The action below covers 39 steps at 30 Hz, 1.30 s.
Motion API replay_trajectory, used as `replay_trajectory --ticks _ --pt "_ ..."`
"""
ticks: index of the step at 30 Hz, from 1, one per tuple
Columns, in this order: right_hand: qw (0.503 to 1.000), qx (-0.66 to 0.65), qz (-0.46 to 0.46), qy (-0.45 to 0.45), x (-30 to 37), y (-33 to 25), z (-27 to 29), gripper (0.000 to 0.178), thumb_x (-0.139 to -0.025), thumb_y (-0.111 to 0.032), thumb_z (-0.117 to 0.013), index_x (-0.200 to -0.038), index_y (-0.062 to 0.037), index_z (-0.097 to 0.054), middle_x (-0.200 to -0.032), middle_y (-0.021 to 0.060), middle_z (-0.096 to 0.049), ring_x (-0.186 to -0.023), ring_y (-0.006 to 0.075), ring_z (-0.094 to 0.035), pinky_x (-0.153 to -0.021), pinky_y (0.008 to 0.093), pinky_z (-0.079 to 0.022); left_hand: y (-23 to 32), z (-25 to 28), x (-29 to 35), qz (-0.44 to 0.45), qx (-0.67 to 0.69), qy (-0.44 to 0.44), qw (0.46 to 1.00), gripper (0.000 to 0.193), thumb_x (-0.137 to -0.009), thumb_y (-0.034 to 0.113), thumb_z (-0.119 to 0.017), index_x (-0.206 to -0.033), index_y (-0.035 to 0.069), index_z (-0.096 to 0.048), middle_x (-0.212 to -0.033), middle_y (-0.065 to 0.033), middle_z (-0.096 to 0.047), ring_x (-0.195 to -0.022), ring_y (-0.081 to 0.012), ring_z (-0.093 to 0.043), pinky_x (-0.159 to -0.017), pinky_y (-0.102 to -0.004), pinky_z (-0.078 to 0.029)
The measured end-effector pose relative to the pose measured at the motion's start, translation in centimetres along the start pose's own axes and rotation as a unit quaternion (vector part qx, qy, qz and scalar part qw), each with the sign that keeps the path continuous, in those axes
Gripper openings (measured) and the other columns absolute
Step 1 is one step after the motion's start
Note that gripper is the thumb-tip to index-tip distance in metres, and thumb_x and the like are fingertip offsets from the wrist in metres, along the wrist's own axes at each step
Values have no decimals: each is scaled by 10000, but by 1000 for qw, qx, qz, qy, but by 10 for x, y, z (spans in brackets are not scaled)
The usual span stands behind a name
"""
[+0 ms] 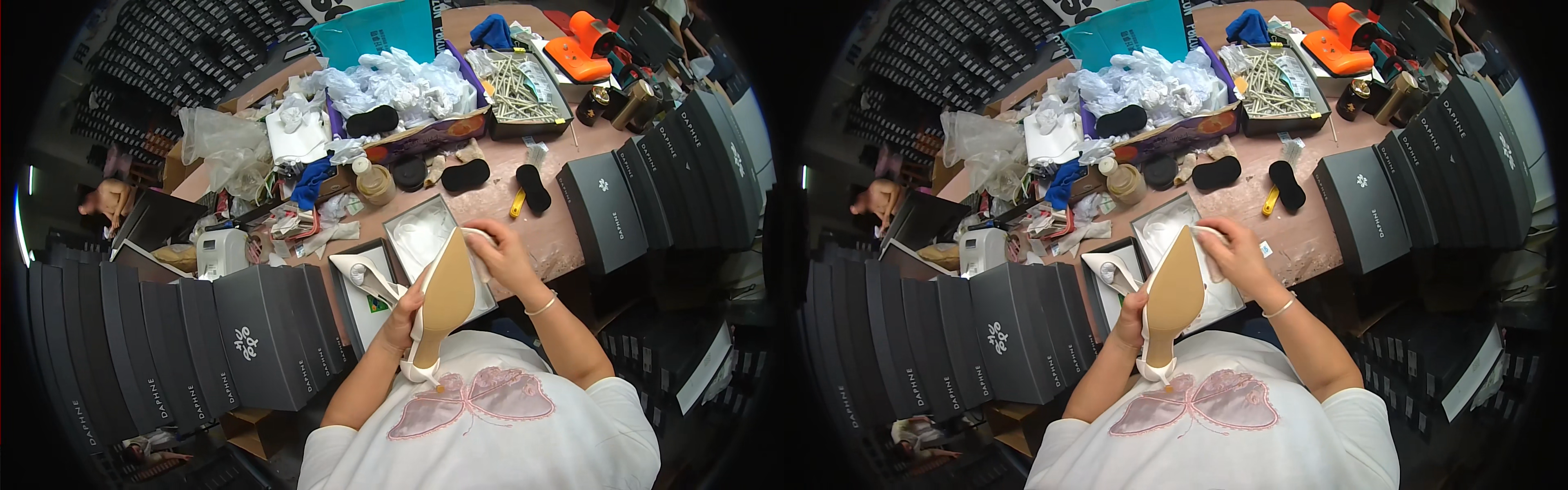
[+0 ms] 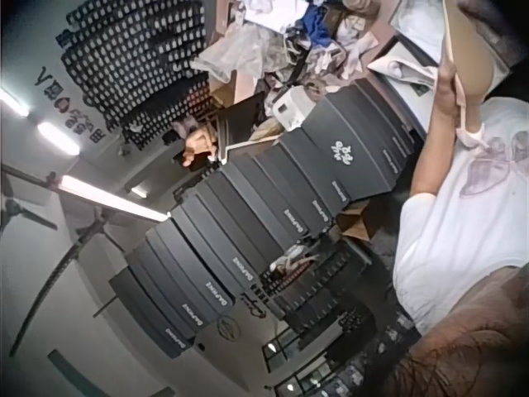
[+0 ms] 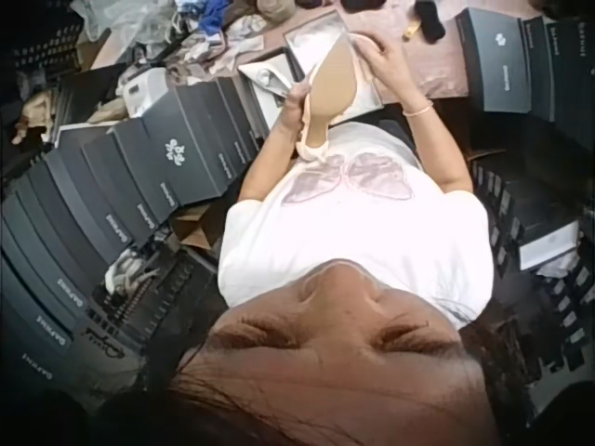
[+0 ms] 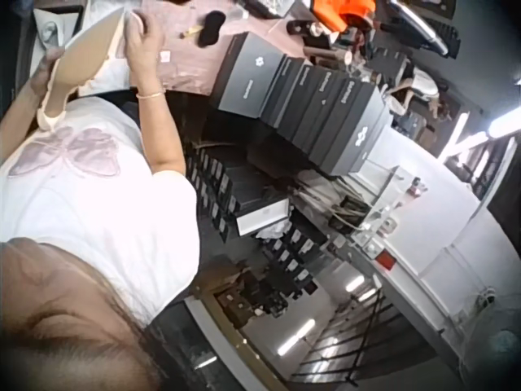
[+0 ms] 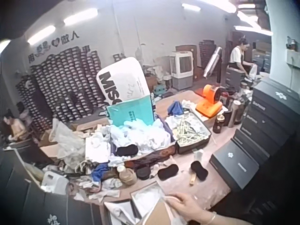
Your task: Inspecting high-heeled shoes for quality, cleaning them with a brush, and packing them into boxes with tissue paper.
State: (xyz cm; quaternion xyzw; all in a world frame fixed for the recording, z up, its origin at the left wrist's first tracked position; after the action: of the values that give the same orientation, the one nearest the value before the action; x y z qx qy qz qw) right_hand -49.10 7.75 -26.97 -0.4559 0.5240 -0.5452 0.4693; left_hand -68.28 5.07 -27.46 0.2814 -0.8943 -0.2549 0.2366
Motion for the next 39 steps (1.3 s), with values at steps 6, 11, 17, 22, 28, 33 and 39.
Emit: replay_trajectory --ticks 6,11,17,22,28,33,39 --pt "930 255 257 -61 63 -54 -27 214 -785 -40 -693 -988 -8 -637 -856 103 -591 -668 219 -615 -566 308 -494 -22 9 12 -41 16 97 994 720 -816 537 -418 -1297 1 -442 -1113 -144 -597 -904 -229 -623 -785 -329 -525" --pt "925 277 247 -82 76 -54 -39 187 -776 -61 -687 -951 -33 -627 -855 93 -582 -687 254 -622 -578 331 -511 -31 5 17 -89 26 154 984 652 -854 516 -389 -1256 9 -471 -1126 -121 -585 -996 -205 -591 -833 -314 -505" --pt "925 273 247 -92 62 -52 -41 165 -789 -65 -686 -941 -36 -628 -835 100 -581 -674 258 -623 -567 329 -512 -37 9 17 -111 50 170 978 639 -850 532 -395 -1204 10 -500 -1079 -100 -601 -934 -190 -603 -782 -305 -511" --pt "924 283 234 -106 58 -55 -44 172 -801 -69 -682 -962 -46 -626 -813 107 -570 -649 266 -614 -553 334 -503 -29 11 20 -88 49 185 978 637 -837 541 -393 -1179 17 -515 -1043 -98 -615 -901 -193 -611 -748 -301 -513" --pt "925 245 245 -156 73 -58 -50 171 -782 -44 -679 -945 -44 -628 -810 102 -575 -670 256 -616 -565 335 -504 -29 19 19 -117 36 183 976 666 -817 530 -430 -1280 52 -401 -1026 -96 -561 -850 -171 -588 -678 -286 -512" --pt "923 258 243 -150 61 -59 -51 172 -766 -45 -687 -930 -51 -634 -821 85 -587 -679 252 -620 -581 326 -512 -26 16 20 -119 51 187 974 664 -815 537 -426 -1268 51 -411 -992 -98 -567 -782 -168 -586 -619 -273 -504" --pt "921 280 235 -133 43 -52 -49 182 -756 -49 -696 -927 -57 -635 -837 91 -592 -707 254 -627 -607 330 -517 -29 18 20 -117 37 191 974 649 -825 545 -414 -1244 49 -433 -968 -83 -573 -767 -141 -583 -602 -259 -498"
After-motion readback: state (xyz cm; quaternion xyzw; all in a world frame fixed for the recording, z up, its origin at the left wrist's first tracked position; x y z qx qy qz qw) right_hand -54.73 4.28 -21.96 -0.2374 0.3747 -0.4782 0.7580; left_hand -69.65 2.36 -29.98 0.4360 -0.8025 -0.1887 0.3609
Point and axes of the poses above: each hand's wrist, its own x-axis away from the middle knuckle, its own z-axis out of the back of the hand, y = z × x, the point moved 3 cm from there along -x, towards the middle knuckle
